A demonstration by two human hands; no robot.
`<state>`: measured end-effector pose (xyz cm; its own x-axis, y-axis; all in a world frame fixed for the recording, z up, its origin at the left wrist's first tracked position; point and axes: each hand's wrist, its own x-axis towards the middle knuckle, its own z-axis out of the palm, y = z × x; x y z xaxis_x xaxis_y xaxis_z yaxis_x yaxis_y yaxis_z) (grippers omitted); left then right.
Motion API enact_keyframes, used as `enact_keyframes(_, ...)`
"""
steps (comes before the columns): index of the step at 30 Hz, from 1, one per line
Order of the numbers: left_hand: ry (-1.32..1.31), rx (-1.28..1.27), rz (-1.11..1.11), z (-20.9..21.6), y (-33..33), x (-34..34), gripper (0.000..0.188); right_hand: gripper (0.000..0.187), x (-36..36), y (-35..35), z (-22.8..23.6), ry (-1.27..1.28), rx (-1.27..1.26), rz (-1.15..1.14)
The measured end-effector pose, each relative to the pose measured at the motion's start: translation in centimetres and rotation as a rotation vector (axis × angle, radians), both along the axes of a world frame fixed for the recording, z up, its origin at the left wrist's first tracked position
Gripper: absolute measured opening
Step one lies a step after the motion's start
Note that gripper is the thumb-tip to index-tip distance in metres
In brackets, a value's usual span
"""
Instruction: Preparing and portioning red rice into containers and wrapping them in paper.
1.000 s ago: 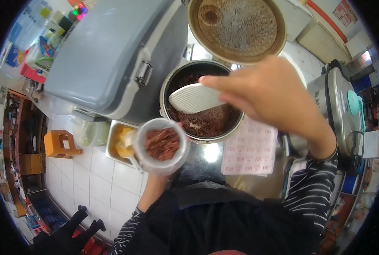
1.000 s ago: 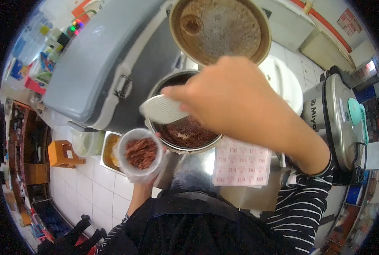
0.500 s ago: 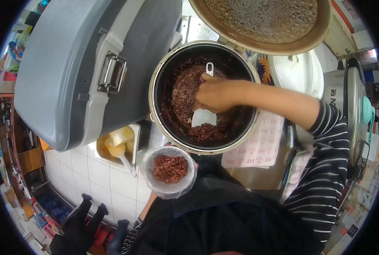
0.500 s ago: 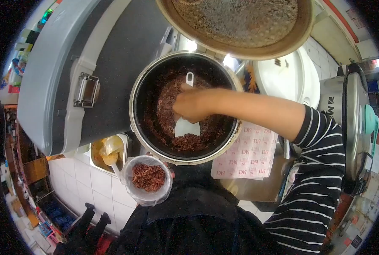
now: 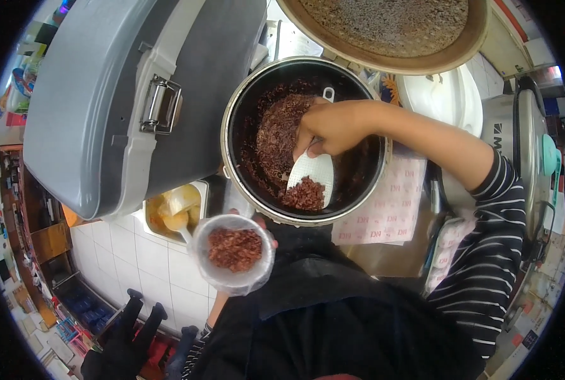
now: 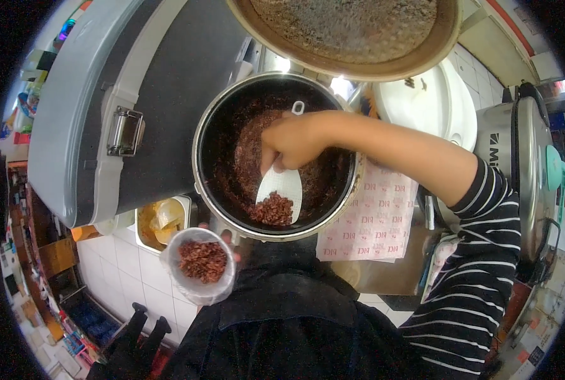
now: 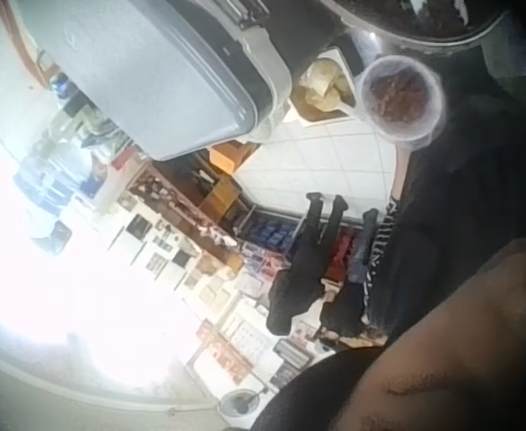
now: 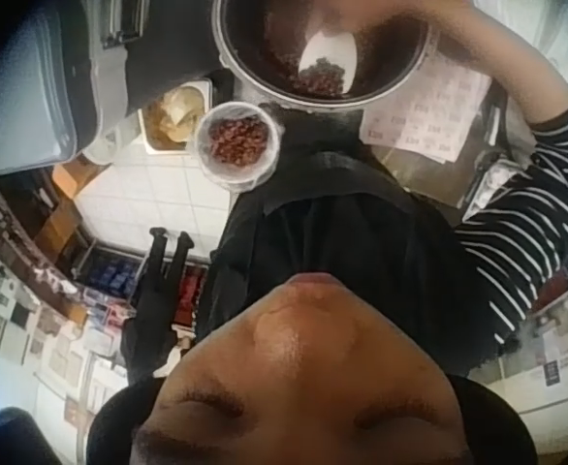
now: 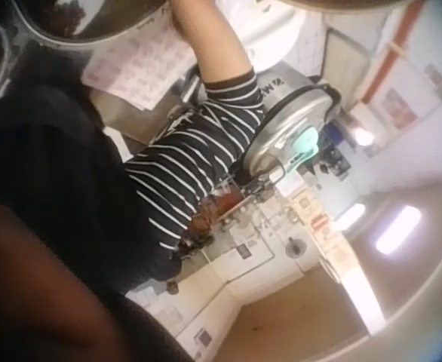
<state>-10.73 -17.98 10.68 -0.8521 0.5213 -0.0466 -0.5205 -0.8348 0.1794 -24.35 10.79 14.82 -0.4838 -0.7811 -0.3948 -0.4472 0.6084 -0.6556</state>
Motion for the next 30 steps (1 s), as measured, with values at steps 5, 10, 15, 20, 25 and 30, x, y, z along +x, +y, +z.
enact_keyframes(5,0.019,-0.88,0.175,-0.1,-1.3,-0.9,0.052,0.029,0.0,1.4,1.4,-0.092,-0.137,-0.181)
enact_keyframes(10,-0.094,-0.544,0.354,-0.5,-0.3,-1.5,0.071,0.028,0.7,0.1,9.4,0.047,-0.209,-0.278)
enact_keyframes(15,0.161,-0.564,0.196,4.2,3.5,-1.3,0.073,0.022,7.8,-5.9,13.8,1.155,0.138,-0.309)
enact_keyframes(20,0.1,-0.463,0.183,4.7,4.9,-0.6,0.079,0.036,15.2,-9.3,12.6,1.849,0.414,-0.079)
enact_keyframes(25,-0.098,-0.279,0.189,4.9,5.5,-1.4,0.073,0.036,14.5,-7.5,15.6,1.674,0.156,-0.394)
enact_keyframes(30,-0.176,-0.183,0.116,2.0,5.4,-2.5,0.07,0.027,13.4,-6.5,15.0,1.47,0.02,-0.381)
